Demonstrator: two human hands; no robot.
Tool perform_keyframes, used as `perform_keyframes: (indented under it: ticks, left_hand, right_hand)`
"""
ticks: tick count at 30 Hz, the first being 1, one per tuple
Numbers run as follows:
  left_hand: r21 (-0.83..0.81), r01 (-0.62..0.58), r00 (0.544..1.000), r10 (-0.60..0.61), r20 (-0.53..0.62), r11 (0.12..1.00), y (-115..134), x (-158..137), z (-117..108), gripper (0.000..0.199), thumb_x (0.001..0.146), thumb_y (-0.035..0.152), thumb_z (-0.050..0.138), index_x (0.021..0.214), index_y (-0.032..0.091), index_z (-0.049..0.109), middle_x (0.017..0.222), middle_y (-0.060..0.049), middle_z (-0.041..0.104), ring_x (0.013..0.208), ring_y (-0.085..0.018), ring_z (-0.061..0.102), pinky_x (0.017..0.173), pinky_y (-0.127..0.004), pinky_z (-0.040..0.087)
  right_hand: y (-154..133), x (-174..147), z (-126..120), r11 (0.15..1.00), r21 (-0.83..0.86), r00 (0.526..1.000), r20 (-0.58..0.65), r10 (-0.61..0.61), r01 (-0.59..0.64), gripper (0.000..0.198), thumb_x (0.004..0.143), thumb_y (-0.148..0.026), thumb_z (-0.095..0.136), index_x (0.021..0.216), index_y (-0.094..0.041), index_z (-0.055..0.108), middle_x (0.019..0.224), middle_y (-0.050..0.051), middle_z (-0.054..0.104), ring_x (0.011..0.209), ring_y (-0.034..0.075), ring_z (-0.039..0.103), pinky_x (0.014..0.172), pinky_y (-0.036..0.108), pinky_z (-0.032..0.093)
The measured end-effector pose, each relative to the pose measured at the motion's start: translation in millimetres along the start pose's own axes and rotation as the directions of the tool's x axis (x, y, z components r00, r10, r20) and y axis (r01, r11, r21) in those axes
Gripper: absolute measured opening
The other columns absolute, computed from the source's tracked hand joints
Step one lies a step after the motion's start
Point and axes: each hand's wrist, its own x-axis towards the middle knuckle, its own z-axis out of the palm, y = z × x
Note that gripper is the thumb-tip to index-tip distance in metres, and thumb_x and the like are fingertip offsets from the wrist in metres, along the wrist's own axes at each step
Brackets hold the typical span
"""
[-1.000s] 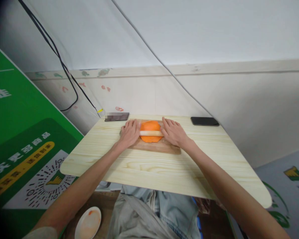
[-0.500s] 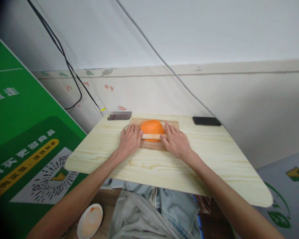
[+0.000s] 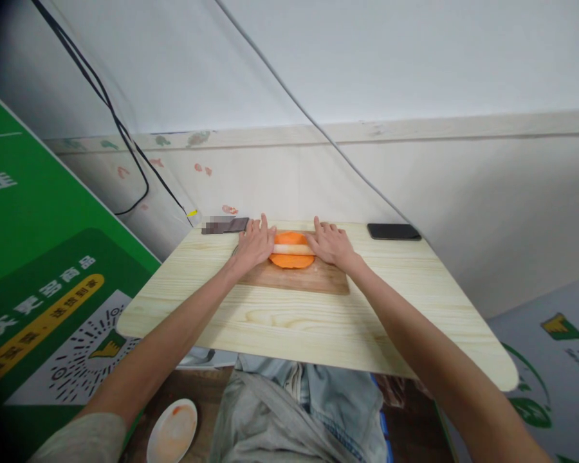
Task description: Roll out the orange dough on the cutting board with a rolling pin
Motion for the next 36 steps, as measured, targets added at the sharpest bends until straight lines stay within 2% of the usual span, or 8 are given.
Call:
perform_keyframes:
  ticks: [4, 8, 13, 18, 22, 28, 33, 36]
  left_hand:
    - [-0.008, -0.019, 1.000, 0.019, -0.002, 1.000, -2.7, 2.2, 3.3, 0.074, 0.115, 0.048, 0.015, 0.174, 0.007, 0.030, 0.171, -0.025, 0.049, 0.164, -0.039, 0.038, 0.127, -0.061, 0.043]
    - [0.007, -0.079, 0.997, 0.079, -0.027, 0.997, -7.7, -14.6, 8.0, 0.074, 0.115, 0.047, 0.016, 0.173, 0.004, 0.030, 0.176, -0.025, 0.042, 0.168, -0.038, 0.032, 0.132, -0.058, 0.037]
    - [0.035, -0.088, 0.994, 0.090, -0.058, 0.996, -10.6, -39.1, 12.5, 0.071, 0.114, 0.039, 0.023, 0.171, -0.003, 0.030, 0.180, -0.029, 0.031, 0.171, -0.038, 0.025, 0.136, -0.059, 0.031]
    - [0.004, -0.148, 0.987, 0.148, -0.063, 0.989, -13.8, -67.5, 12.2, 0.068, 0.115, 0.038, 0.021, 0.170, 0.002, 0.037, 0.176, -0.026, 0.041, 0.169, -0.033, 0.034, 0.134, -0.054, 0.034]
    - [-0.033, -0.161, 0.985, 0.158, -0.071, 0.986, -14.4, -83.1, 11.7, 0.068, 0.115, 0.038, 0.019, 0.169, 0.002, 0.037, 0.177, -0.024, 0.039, 0.168, -0.031, 0.036, 0.135, -0.052, 0.034]
    - [-0.032, -0.137, 0.988, 0.134, -0.071, 0.990, -12.6, -58.0, 13.4, 0.066, 0.116, 0.039, 0.022, 0.168, 0.003, 0.039, 0.174, -0.025, 0.045, 0.166, -0.033, 0.039, 0.132, -0.055, 0.037]
    - [-0.015, -0.109, 0.993, 0.108, -0.038, 0.994, -9.0, -19.0, 9.4, 0.068, 0.117, 0.046, 0.021, 0.165, 0.003, 0.044, 0.172, -0.027, 0.047, 0.167, -0.038, 0.036, 0.132, -0.060, 0.036]
    - [-0.011, -0.095, 0.996, 0.095, -0.003, 0.995, -7.1, 0.2, 8.1, 0.067, 0.117, 0.048, 0.021, 0.164, 0.008, 0.047, 0.169, -0.026, 0.051, 0.165, -0.041, 0.038, 0.128, -0.064, 0.040]
  right_hand:
    - [2.4, 0.4, 2.6, 0.999, -0.009, 0.999, -0.009, -0.041, 0.041, 0.079, 0.113, -0.052, 0.025, 0.175, -0.004, 0.026, 0.168, 0.027, 0.052, 0.149, 0.038, 0.054, 0.120, 0.051, 0.046]
    - [-1.5, -18.4, 5.7, 0.998, -0.049, 0.995, -0.085, -0.050, 0.046, 0.075, 0.110, -0.040, 0.025, 0.172, 0.003, 0.029, 0.167, 0.027, 0.053, 0.150, 0.036, 0.054, 0.123, 0.049, 0.044]
    - [-9.8, -41.5, 6.2, 0.995, -0.087, 0.988, -0.149, -0.051, 0.038, 0.072, 0.108, -0.030, 0.024, 0.168, 0.008, 0.036, 0.166, 0.027, 0.055, 0.152, 0.034, 0.054, 0.126, 0.046, 0.041]
    - [-17.9, -69.2, 10.6, 0.995, -0.090, 0.978, -0.198, -0.059, 0.042, 0.068, 0.111, -0.032, 0.021, 0.165, 0.000, 0.047, 0.162, 0.024, 0.060, 0.153, 0.031, 0.055, 0.121, 0.044, 0.048]
    - [-21.4, -84.2, 16.5, 0.995, -0.091, 0.960, -0.273, -0.065, 0.042, 0.068, 0.113, -0.035, 0.022, 0.163, 0.001, 0.049, 0.162, 0.026, 0.059, 0.154, 0.032, 0.054, 0.122, 0.045, 0.048]
    - [-17.8, -56.1, 8.2, 0.996, -0.086, 0.981, -0.188, -0.052, 0.036, 0.067, 0.115, -0.036, 0.020, 0.164, -0.001, 0.048, 0.160, 0.023, 0.062, 0.151, 0.032, 0.055, 0.120, 0.045, 0.047]
    - [-14.7, -21.5, -4.0, 0.996, -0.083, 0.998, -0.069, 0.008, -0.014, 0.062, 0.117, -0.045, 0.019, 0.164, -0.020, 0.052, 0.151, 0.019, 0.068, 0.136, 0.035, 0.063, 0.110, 0.051, 0.050]
    - [-12.3, -7.7, -8.3, 0.996, -0.088, 1.000, -0.004, 0.018, -0.019, 0.061, 0.118, -0.048, 0.018, 0.155, -0.025, 0.060, 0.147, 0.019, 0.068, 0.135, 0.035, 0.062, 0.108, 0.054, 0.050]
